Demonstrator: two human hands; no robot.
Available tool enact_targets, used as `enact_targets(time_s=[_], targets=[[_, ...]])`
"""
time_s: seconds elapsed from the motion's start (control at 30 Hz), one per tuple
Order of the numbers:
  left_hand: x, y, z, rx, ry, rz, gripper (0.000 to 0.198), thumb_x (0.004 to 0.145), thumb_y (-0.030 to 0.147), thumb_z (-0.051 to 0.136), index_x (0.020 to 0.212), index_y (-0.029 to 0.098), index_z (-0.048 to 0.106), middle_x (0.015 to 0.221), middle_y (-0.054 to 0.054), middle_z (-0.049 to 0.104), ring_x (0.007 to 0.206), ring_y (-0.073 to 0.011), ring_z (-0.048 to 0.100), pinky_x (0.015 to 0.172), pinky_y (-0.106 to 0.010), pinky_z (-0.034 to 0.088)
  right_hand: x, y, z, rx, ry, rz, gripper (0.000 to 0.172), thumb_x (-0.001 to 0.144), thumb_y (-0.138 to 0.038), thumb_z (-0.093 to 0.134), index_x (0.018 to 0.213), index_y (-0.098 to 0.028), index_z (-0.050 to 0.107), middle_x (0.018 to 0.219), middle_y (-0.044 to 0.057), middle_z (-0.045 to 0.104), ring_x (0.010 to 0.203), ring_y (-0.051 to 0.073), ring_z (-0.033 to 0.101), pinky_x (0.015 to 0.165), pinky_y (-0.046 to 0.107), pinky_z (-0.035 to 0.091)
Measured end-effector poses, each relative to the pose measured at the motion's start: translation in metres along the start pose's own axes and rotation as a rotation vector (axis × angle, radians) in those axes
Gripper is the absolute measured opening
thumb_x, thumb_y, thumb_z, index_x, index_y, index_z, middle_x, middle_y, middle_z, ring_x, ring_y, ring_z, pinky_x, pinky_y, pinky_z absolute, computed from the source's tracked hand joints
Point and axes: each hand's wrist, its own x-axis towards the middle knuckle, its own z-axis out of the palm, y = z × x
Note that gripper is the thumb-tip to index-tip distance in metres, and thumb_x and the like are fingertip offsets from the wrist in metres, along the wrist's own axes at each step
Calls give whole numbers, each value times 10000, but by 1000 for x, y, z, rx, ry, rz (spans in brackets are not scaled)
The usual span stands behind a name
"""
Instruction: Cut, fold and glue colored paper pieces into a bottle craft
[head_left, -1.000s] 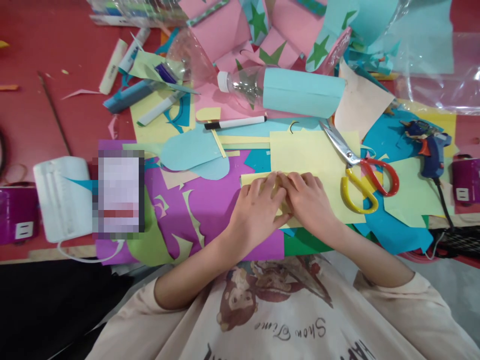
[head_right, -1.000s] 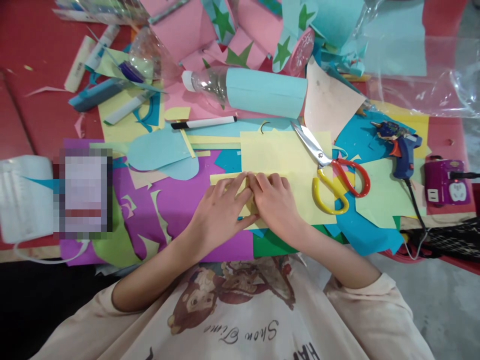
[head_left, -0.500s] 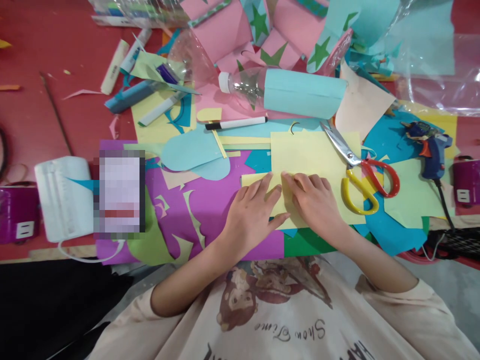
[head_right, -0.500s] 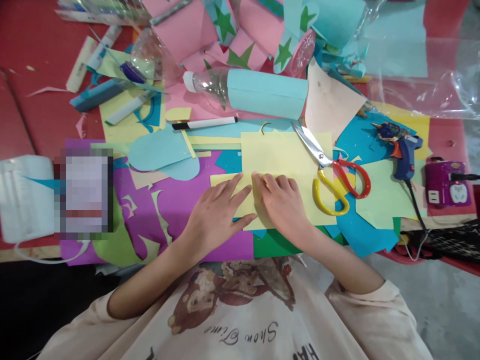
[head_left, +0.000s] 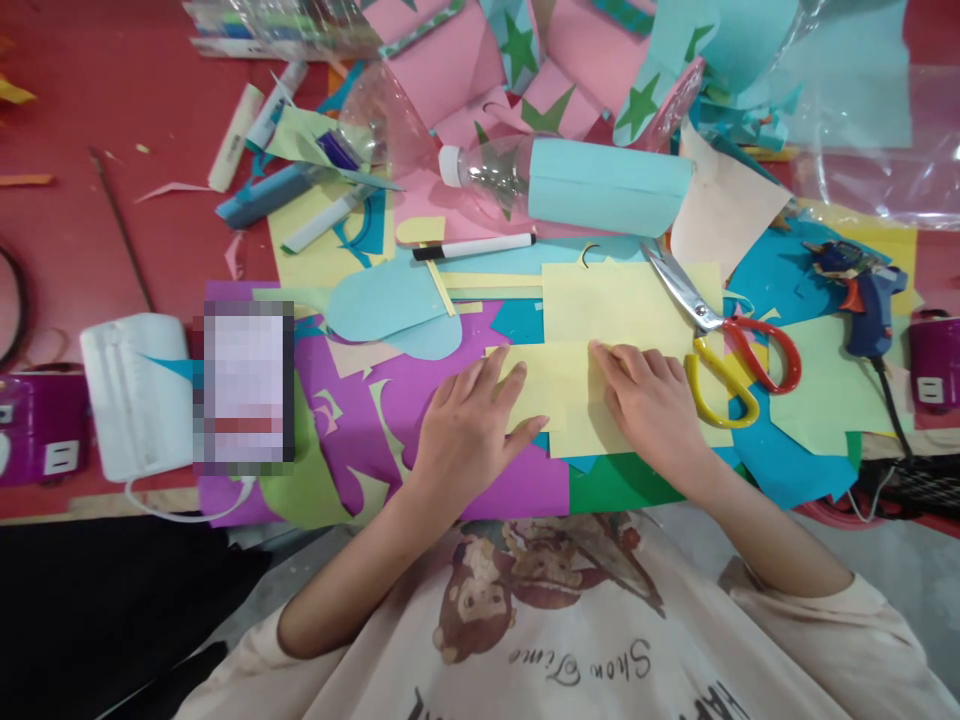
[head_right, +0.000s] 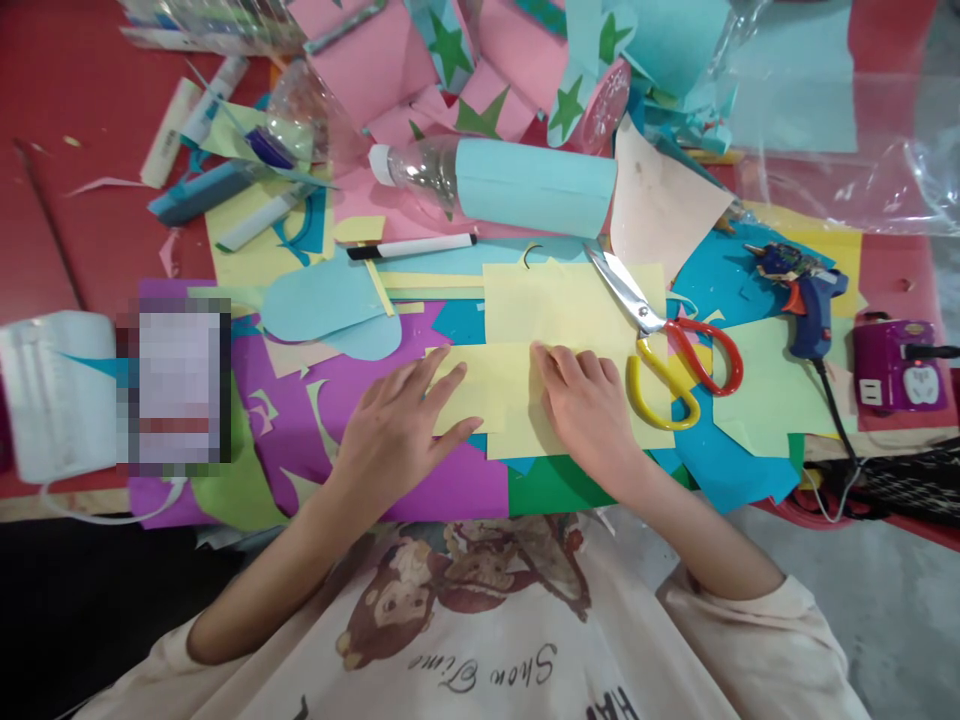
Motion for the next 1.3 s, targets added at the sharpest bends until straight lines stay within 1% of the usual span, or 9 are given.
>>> enact_targets(time_s=[0.13,0.27,0.43,0.6,0.83,0.9,1.0,1.17,1.3], targets=[[-3,-2,0,27,2,-5,503,942,487,452,1255,117,589,1376,-143,570,1155,-301,592,845,-419,548,-6,9,0,-18,25,37,386,937,-150,412,1295,-113,552,1018,83,640,841,230,501,702,375,345],[-4,-3,0,25,-9,-10,483,951,469,440,1263,131,587,1388,-140,561,1180,-300,576,863,-416,537,-9,15,2,-25,33,50,387,937,-157,413,1298,-120,548,1024,85,635,837,227,501,711,375,354],[-7,-5,3,-1,-23,-38,481,951,452,447,1305,147,564,1399,-161,542,1223,-318,549,889,-435,520,-11,16,3,-58,50,46,368,956,-243,431,1279,-124,559,1000,85,628,824,218,509,714,360,360],[-9,-7,5,-14,-22,-39,484,954,463,434,1313,165,563,1414,-157,528,1244,-322,535,894,-436,518,-12,19,2,-82,40,69,390,961,-296,447,1286,-106,549,995,91,624,840,222,527,716,351,381],[-9,-4,5,-25,-27,-64,463,950,437,454,1315,178,573,1418,-178,520,1246,-353,538,886,-469,521,-13,25,5,-43,26,80,421,948,-351,490,1271,-89,558,997,109,625,847,234,543,731,368,411],[-10,-4,6,-22,-18,-66,464,947,434,461,1318,180,574,1419,-194,514,1243,-368,540,875,-484,523,-14,26,6,-27,41,77,422,944,-363,501,1262,-94,566,994,105,629,841,233,544,730,368,415],[-10,-6,7,-20,8,-47,452,946,423,467,1305,176,585,1401,-208,526,1223,-367,553,875,-482,523,-14,27,9,14,78,75,407,941,-372,507,1243,-109,580,994,97,638,838,229,546,735,362,421],[-4,-13,8,-32,40,-8,383,943,388,479,1216,168,632,1324,-202,578,1208,-359,549,913,-490,498,-12,30,11,63,104,77,343,946,-333,499,1197,-126,611,946,87,643,829,230,546,744,366,434],[9,-12,9,-77,-7,19,309,930,315,511,1175,169,627,1399,-169,532,1287,-331,490,1007,-484,444,-7,33,10,73,138,57,290,940,-317,515,1128,-140,647,890,77,647,804,227,554,735,358,432]])
